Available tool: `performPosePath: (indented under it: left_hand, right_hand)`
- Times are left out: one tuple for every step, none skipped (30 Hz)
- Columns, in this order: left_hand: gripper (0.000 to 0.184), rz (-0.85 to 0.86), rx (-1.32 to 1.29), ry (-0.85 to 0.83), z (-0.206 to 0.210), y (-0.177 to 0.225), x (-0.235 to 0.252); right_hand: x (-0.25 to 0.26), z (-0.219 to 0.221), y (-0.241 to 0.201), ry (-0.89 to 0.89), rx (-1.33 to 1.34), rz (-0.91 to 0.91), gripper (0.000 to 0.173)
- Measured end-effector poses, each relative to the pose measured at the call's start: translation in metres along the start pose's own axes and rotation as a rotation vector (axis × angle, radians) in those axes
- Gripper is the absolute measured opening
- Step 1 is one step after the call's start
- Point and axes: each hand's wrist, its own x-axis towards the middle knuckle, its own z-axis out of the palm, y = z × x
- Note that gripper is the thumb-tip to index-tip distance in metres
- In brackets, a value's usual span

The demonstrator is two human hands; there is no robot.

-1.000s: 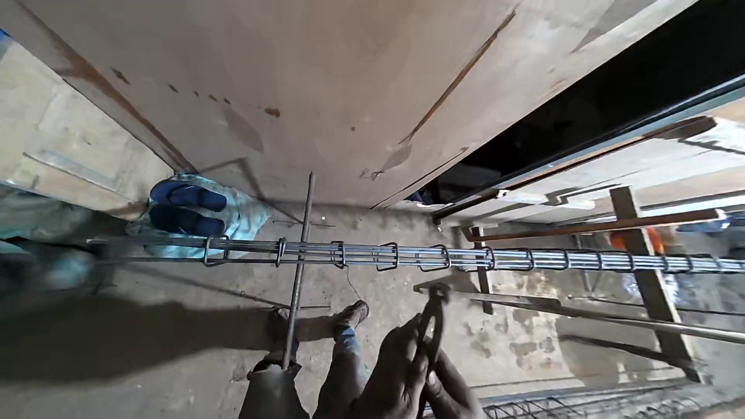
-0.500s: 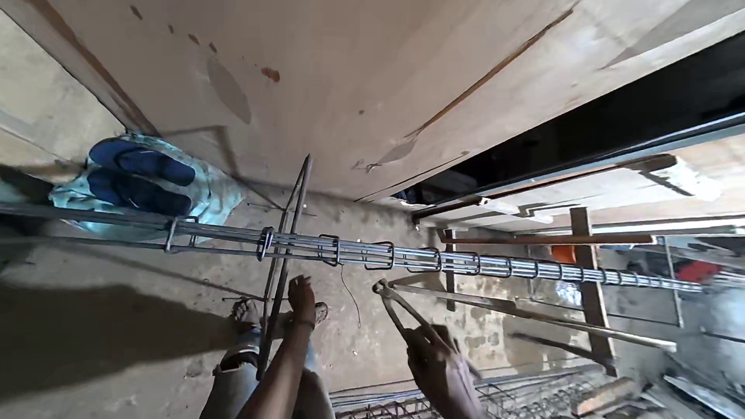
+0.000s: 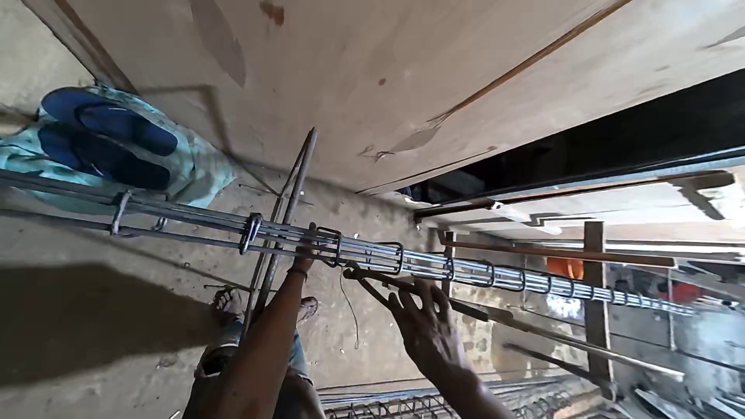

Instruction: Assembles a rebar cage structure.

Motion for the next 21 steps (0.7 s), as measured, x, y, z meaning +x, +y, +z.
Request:
performPosePath:
  left_hand:
    - [0.043, -0.004, -0.016, 0.001, 0.002, -0.002, 0.001]
    - [0.043, -0.018, -0.03, 0.001, 0.004, -0.002, 0.002]
    - [0.044, -0.042, -0.036, 0.01, 0.006, -0.002, 0.005]
    - [0.046, -0.063, -0.035, 0.018, 0.009, -0.002, 0.008]
    - [0.047, -0.074, -0.022, 0.014, 0.01, -0.003, 0.012]
    - [0.047, -0.076, -0.01, 0.016, 0.012, -0.005, 0.015]
    - [0.045, -0.075, -0.01, 0.017, 0.014, -0.009, 0.019]
    - [0.044, -0.071, -0.025, 0.027, 0.017, -0.014, 0.024]
    - [0.043, -0.06, -0.036, 0.035, 0.019, -0.019, 0.027]
    - [0.044, -0.055, -0.042, 0.051, 0.022, -0.023, 0.03]
    - [0.045, -0.059, -0.045, 0.057, 0.023, -0.025, 0.03]
    - [0.045, -0.061, -0.042, 0.062, 0.023, -0.025, 0.029]
    - [0.046, -0.069, -0.044, 0.074, 0.024, -0.024, 0.027]
    - [0.047, -0.086, -0.062, 0.096, 0.025, -0.02, 0.025]
    - [0.047, -0.091, -0.089, 0.122, 0.026, -0.018, 0.023]
    - [0.047, -0.093, -0.109, 0.141, 0.026, -0.017, 0.023]
    - [0.045, -0.094, -0.101, 0.151, 0.026, -0.016, 0.023]
    - [0.042, -0.096, -0.055, 0.159, 0.026, -0.013, 0.023]
    - [0.04, -0.112, -0.003, 0.165, 0.026, -0.009, 0.022]
    - [0.04, -0.134, 0.041, 0.181, 0.027, -0.008, 0.023]
    - [0.041, -0.165, 0.078, 0.204, 0.029, -0.008, 0.023]
  right_hand:
    - [0.0, 0.001, 0.0, 0.008, -0.011, -0.007, 0.031]
    - [-0.001, 0.002, 0.001, 0.013, -0.024, -0.014, 0.032]
    - [0.0, 0.002, 0.002, 0.017, -0.039, -0.02, 0.033]
    - [0.001, 0.002, 0.002, 0.016, -0.045, -0.023, 0.034]
    - [0.001, 0.002, 0.003, 0.016, -0.045, -0.026, 0.033]
    - [0.002, 0.002, 0.003, 0.022, -0.046, -0.036, 0.033]
    - [0.002, 0.002, 0.003, 0.034, -0.052, -0.048, 0.033]
    - [0.002, 0.002, 0.002, 0.044, -0.064, -0.061, 0.032]
    - [0.003, 0.001, 0.001, 0.043, -0.075, -0.072, 0.033]
    - [0.004, 0.0, 0.0, 0.036, -0.081, -0.08, 0.033]
    - [0.005, -0.001, -0.001, 0.038, -0.089, -0.086, 0.032]
    - [0.006, -0.001, -0.002, 0.042, -0.088, -0.084, 0.03]
    - [0.007, 0.0, -0.003, 0.053, -0.078, -0.076, 0.028]
    - [0.008, 0.0, -0.002, 0.069, -0.058, -0.068, 0.027]
    - [0.009, -0.001, 0.0, 0.088, -0.033, -0.07, 0.026]
    - [0.009, -0.005, 0.0, 0.097, -0.015, -0.08, 0.024]
    - [0.008, -0.01, -0.002, 0.094, -0.007, -0.081, 0.025]
    - [0.009, -0.017, -0.008, 0.058, -0.019, -0.049, 0.032]
    - [0.011, -0.027, -0.017, -0.029, -0.033, 0.032, 0.041]
    - [0.017, -0.039, -0.03, -0.193, -0.004, 0.151, 0.048]
    - [0.026, -0.053, -0.039, -0.434, 0.089, 0.27, 0.048]
